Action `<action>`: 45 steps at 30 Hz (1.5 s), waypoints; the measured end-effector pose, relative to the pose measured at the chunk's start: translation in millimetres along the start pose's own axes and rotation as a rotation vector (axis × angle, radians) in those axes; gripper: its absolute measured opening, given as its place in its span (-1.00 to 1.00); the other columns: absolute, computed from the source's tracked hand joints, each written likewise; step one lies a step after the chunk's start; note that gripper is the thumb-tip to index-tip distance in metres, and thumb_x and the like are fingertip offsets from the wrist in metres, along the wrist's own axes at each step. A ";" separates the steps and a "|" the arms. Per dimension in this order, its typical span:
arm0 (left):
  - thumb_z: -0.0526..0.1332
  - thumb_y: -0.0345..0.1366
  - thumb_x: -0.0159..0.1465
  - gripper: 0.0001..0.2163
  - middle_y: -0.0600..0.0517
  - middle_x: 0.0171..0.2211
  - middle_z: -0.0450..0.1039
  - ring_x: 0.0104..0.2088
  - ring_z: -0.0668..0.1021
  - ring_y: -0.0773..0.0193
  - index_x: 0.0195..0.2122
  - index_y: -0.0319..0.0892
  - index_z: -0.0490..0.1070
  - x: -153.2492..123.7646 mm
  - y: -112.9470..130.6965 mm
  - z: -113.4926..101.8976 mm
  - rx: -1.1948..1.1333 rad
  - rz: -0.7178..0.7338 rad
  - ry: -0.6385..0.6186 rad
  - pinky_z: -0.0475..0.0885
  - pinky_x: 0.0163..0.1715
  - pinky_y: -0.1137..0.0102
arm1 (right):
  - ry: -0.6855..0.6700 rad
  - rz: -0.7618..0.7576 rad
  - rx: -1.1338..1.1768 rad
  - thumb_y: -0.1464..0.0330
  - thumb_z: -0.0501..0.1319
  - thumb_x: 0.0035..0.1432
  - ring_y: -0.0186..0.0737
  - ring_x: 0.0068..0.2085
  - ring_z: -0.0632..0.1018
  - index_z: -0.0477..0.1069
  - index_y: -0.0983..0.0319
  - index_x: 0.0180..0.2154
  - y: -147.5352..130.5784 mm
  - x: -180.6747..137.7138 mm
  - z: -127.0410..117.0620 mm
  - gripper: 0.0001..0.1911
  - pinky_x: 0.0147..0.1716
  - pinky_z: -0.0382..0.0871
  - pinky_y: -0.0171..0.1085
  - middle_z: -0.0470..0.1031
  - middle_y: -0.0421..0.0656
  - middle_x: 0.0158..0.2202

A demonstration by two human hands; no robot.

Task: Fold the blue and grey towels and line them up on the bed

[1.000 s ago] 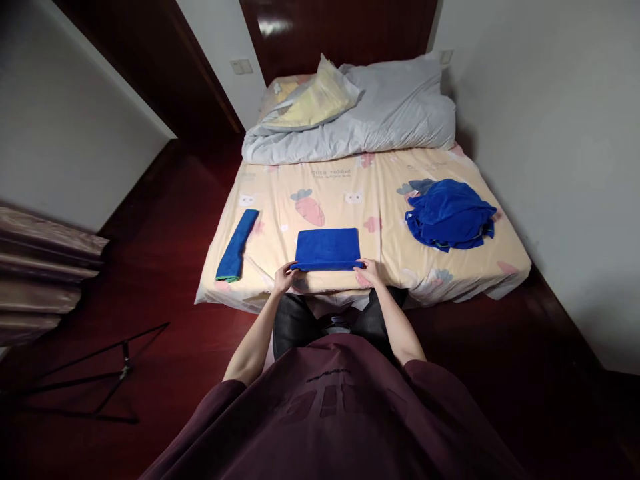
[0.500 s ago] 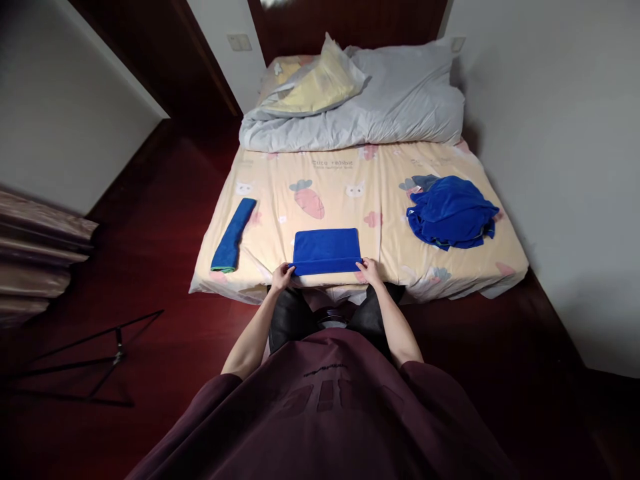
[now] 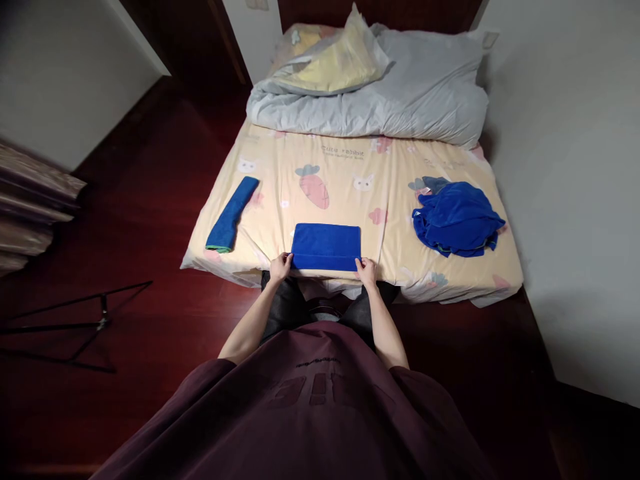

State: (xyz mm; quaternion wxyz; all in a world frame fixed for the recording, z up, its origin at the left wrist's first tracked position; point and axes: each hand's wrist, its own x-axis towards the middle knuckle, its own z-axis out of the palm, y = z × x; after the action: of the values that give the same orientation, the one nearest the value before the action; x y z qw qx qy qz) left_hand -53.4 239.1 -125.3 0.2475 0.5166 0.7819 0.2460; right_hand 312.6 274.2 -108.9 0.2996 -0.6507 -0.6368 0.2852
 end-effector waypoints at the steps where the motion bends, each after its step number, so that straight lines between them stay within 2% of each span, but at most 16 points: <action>1: 0.07 -0.02 0.49 -0.62 -0.17 -0.17 0.67 -0.10 0.67 -0.01 -0.04 -0.15 0.58 0.4 0.5 0.2 0.013 -0.003 0.001 0.47 -0.06 0.27 | 0.028 0.023 0.014 -0.11 0.09 0.31 -0.09 -0.38 0.58 0.44 0.17 -0.40 -1.0 -2.3 1.8 -0.48 -0.30 0.50 -0.21 0.54 -0.08 -0.48; 6: 0.06 -0.01 0.48 -0.62 -0.18 -0.17 0.66 -0.09 0.67 -0.04 -0.05 -0.15 0.57 -1.5 3.6 4.9 0.024 -0.010 0.039 0.48 -0.07 0.26 | 0.138 0.084 0.087 -0.07 0.10 0.32 -0.02 -0.32 0.65 0.52 0.19 -0.28 -4.6 -14.9 11.0 -0.51 -0.28 0.52 -0.19 0.62 -0.01 -0.39; 16: 0.06 0.00 0.48 -0.64 -0.19 -0.22 0.64 -0.13 0.66 -0.03 -0.12 -0.14 0.53 -5.7 11.4 9.3 0.042 -0.031 0.065 0.45 -0.12 0.27 | 0.222 0.121 0.051 0.02 0.15 0.29 -0.04 -0.30 0.64 0.57 0.25 -0.24 -2.3 -12.9 22.1 -0.56 -0.12 0.56 -0.13 0.66 0.03 -0.31; 19: 0.10 -0.01 0.46 -0.67 -0.18 -0.19 0.65 -0.12 0.67 -0.02 -0.07 -0.14 0.51 -4.9 9.5 9.0 0.000 -0.043 0.080 0.46 -0.11 0.27 | 0.251 0.144 0.068 0.02 0.17 0.27 -0.04 -0.29 0.65 0.57 0.27 -0.23 0.0 -14.0 25.0 -0.56 -0.12 0.57 -0.12 0.66 0.05 -0.29; 23: 0.17 -0.01 0.44 -0.67 -0.09 -0.21 0.66 -0.14 0.68 0.05 0.07 -0.10 0.43 -5.1 8.7 6.4 -0.100 -0.132 0.114 0.46 -0.11 0.30 | 0.288 0.171 0.111 0.00 0.19 0.26 -0.06 -0.28 0.65 0.55 0.27 -0.21 3.0 -14.4 28.6 -0.54 -0.17 0.59 -0.13 0.66 0.05 -0.28; 27: 0.16 0.02 0.44 -0.66 -0.05 -0.22 0.65 -0.14 0.68 0.10 0.05 -0.10 0.43 -10.2 10.7 4.1 -0.173 -0.142 0.117 0.49 -0.10 0.31 | 0.294 0.200 0.120 0.07 0.21 0.24 -0.07 -0.27 0.65 0.53 0.28 -0.17 0.5 -13.6 31.2 -0.61 -0.15 0.60 -0.13 0.65 0.05 -0.27; 29: 0.16 0.01 0.44 -0.63 -0.09 -0.15 0.64 -0.12 0.67 0.10 0.11 -0.12 0.40 -18.0 8.9 1.3 -0.193 -0.107 0.111 0.51 -0.08 0.29 | 0.279 0.233 0.120 0.16 0.21 0.23 -0.07 -0.27 0.64 0.52 0.31 -0.11 -2.4 -14.4 29.6 -0.64 -0.18 0.60 -0.13 0.64 0.07 -0.23; 31: 0.19 -0.01 0.43 -0.56 -0.16 0.01 0.60 -0.03 0.66 0.08 0.22 -0.15 0.33 -30.2 2.2 -5.0 -0.174 -0.023 0.105 0.53 0.00 0.25 | 0.304 0.228 0.126 0.26 0.18 0.20 -0.07 -0.24 0.64 0.51 0.32 -0.08 -4.9 -17.0 24.3 -0.67 -0.20 0.60 -0.13 0.63 0.09 -0.15; 34: 0.23 -0.07 0.41 -0.47 -0.24 0.27 0.41 0.23 0.53 0.00 0.34 -0.14 0.24 -52.9 -17.0 -21.9 -0.045 0.171 0.080 0.46 0.21 0.17 | 0.408 0.109 0.117 0.39 0.13 0.15 -0.04 -0.11 0.64 0.54 0.28 -0.15 -6.9 -24.5 10.1 -0.72 -0.11 0.59 -0.12 0.60 0.11 -0.05; 36: 0.23 -0.13 0.40 -0.46 -0.23 0.34 0.32 0.35 0.41 -0.02 0.37 -0.11 0.23 -65.2 -30.2 -35.7 0.048 0.290 0.045 0.36 0.33 0.13 | 0.432 0.008 0.092 0.43 0.10 0.16 -0.01 -0.02 0.62 0.56 0.25 -0.21 -8.4 -29.9 -0.1 -0.74 -0.01 0.57 -0.08 0.60 0.08 -0.04; 38: 0.21 -0.18 0.41 -0.47 -0.20 0.37 0.30 0.38 0.37 -0.02 0.38 -0.09 0.23 -71.1 -37.7 -47.6 0.100 0.377 0.022 0.31 0.38 0.10 | 0.374 -0.088 0.070 0.43 0.09 0.22 0.00 0.05 0.61 0.59 0.24 -0.22 -11.4 -33.2 -7.4 -0.72 0.08 0.54 -0.06 0.60 0.07 -0.02; 40: 0.18 -0.21 0.42 -0.48 -0.19 0.39 0.28 0.39 0.36 -0.01 0.39 -0.10 0.24 -69.0 -36.4 -54.0 0.113 0.450 0.018 0.29 0.40 0.09 | 0.250 -0.180 0.050 0.41 0.09 0.28 -0.01 0.10 0.59 0.62 0.23 -0.15 -15.4 -33.2 -9.8 -0.69 0.12 0.53 -0.06 0.60 0.05 0.06; 42: 0.14 -0.23 0.44 -0.50 -0.16 0.41 0.26 0.42 0.33 0.03 0.40 -0.11 0.24 -60.3 -27.1 -53.3 0.107 0.524 -0.010 0.26 0.43 0.10 | 0.099 -0.276 0.015 0.37 0.13 0.32 -0.02 0.18 0.56 0.62 0.21 -0.04 -18.7 -30.2 -7.7 -0.68 0.19 0.50 -0.04 0.57 0.01 0.16; 45: 0.10 -0.29 0.43 -0.48 -0.10 0.46 0.20 0.47 0.24 0.08 0.42 -0.11 0.24 -42.6 -7.6 -41.6 0.123 0.610 -0.115 0.22 0.46 0.08 | -0.102 -0.397 -0.063 0.34 0.25 0.27 -0.01 0.29 0.49 0.57 0.19 0.14 -17.4 -24.1 -0.2 -0.58 0.34 0.37 0.02 0.54 -0.05 0.24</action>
State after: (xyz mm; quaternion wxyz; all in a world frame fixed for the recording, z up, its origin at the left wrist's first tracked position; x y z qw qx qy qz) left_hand -70.6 191.5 -93.0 0.1744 0.7543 0.5891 0.2314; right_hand 300.6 250.3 -95.9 0.2967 -0.5062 -0.7754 0.2333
